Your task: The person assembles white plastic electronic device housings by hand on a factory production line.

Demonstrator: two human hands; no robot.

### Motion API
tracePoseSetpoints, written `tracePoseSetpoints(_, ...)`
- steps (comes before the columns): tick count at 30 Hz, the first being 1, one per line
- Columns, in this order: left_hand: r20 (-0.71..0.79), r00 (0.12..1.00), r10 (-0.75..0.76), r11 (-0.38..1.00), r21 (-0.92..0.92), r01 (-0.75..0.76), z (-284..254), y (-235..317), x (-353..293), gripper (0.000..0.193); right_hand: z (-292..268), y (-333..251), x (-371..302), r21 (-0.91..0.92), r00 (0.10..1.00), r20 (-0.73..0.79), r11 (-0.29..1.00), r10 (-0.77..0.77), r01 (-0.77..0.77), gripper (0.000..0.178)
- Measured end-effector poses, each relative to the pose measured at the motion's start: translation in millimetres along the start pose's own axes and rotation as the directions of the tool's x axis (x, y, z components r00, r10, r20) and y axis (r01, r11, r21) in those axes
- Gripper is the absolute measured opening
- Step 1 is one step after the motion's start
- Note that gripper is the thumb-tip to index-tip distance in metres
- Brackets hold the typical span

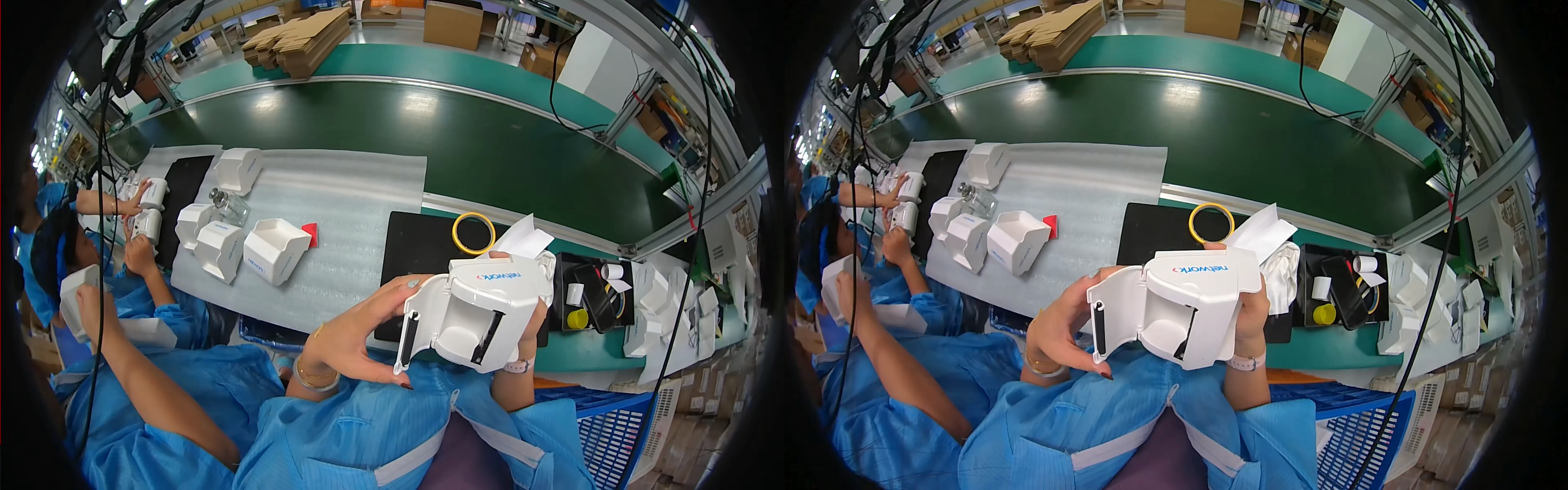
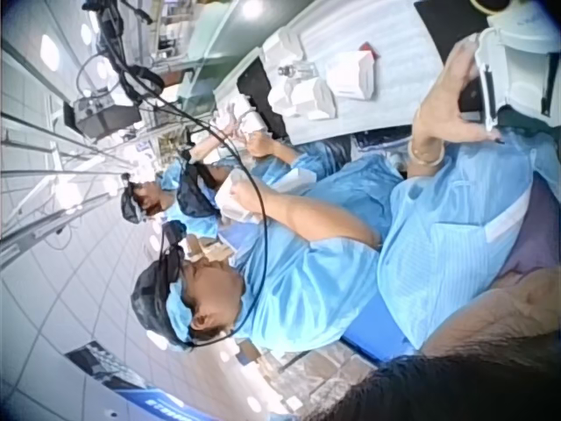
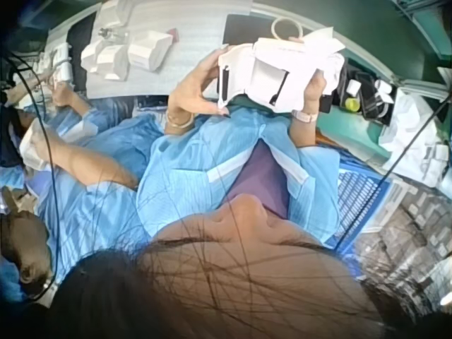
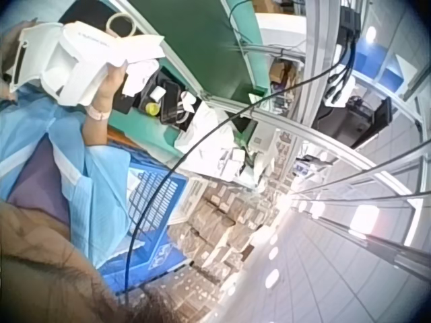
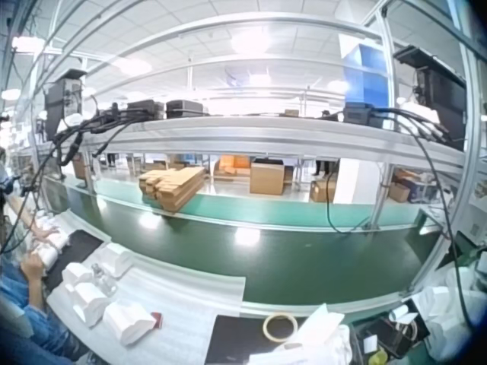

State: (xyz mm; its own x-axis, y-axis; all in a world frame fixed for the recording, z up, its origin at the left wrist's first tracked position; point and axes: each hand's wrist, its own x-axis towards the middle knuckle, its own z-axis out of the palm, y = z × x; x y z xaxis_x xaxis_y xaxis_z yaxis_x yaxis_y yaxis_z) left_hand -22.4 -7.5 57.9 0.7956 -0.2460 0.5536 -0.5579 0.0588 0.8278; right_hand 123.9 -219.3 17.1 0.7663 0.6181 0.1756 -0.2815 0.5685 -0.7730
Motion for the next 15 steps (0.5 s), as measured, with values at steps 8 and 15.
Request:
tracePoseSetpoints(8,0.091,0.994,0.062,0.984,0.161,-0.076,4.2,-13.5,6.3,0.120,12.1,-2.9,4.4,-0.032,0.997,-0.077,0.999,0.004,-0.007,0.049)
tracePoseSetpoints(15,-0.283,0.839,-0.465,0.861,-0.367,0.353,30.7,-8.7,25.7,0.113,17.4,-11.6,0.6,-0.146,0.999,-0.033,0.989,0.030,-0.034,0.043)
